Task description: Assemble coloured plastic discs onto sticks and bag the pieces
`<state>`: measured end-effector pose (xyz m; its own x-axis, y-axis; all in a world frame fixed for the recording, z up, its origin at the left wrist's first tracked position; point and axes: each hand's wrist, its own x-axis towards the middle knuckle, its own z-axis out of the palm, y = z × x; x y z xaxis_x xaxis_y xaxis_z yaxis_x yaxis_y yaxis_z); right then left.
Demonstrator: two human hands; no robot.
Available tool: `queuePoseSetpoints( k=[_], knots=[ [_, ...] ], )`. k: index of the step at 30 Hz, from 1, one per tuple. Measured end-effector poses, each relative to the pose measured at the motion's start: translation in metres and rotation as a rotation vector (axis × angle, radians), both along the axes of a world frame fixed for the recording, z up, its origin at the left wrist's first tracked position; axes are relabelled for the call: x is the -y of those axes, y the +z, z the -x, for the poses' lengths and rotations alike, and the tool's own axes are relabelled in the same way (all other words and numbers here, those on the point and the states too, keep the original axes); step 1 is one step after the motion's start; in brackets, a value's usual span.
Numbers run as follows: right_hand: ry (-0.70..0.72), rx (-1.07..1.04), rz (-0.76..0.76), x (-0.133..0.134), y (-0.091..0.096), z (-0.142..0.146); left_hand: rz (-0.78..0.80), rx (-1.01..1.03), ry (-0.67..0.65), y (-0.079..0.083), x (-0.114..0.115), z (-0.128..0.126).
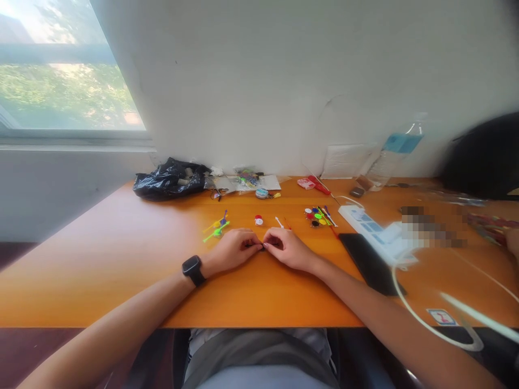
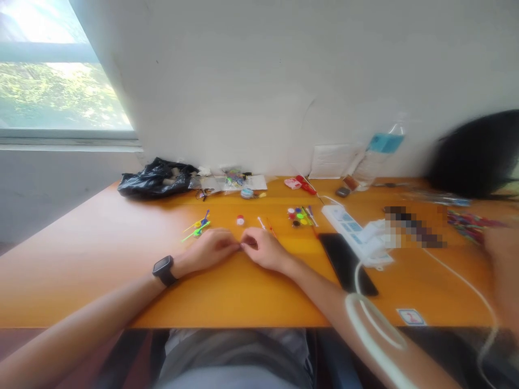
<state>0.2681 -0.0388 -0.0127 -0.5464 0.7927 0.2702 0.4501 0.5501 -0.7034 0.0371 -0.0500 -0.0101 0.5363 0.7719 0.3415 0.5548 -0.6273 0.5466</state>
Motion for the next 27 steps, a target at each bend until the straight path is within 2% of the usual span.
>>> queuePoseSetpoints(
  k=[10, 17, 24, 27],
  knots=[
    [0.009, -0.034, 0.068, -0.001, -0.001, 0.001, -0.033, -0.038, 0.006, 0.000, 0.000, 0.000],
    [0.010, -0.053, 0.097, -0.003, -0.010, 0.002, -0.084, -0.070, 0.002, 0.002, 0.003, -0.002],
    [-0.009, -0.012, 0.043, -0.002, -0.007, 0.001, -0.072, -0.049, 0.001, 0.005, 0.006, -0.005],
    [-0.090, -0.034, -0.029, -0.002, 0.003, 0.000, -0.055, -0.019, -0.007, 0.008, 0.005, -0.004]
  ],
)
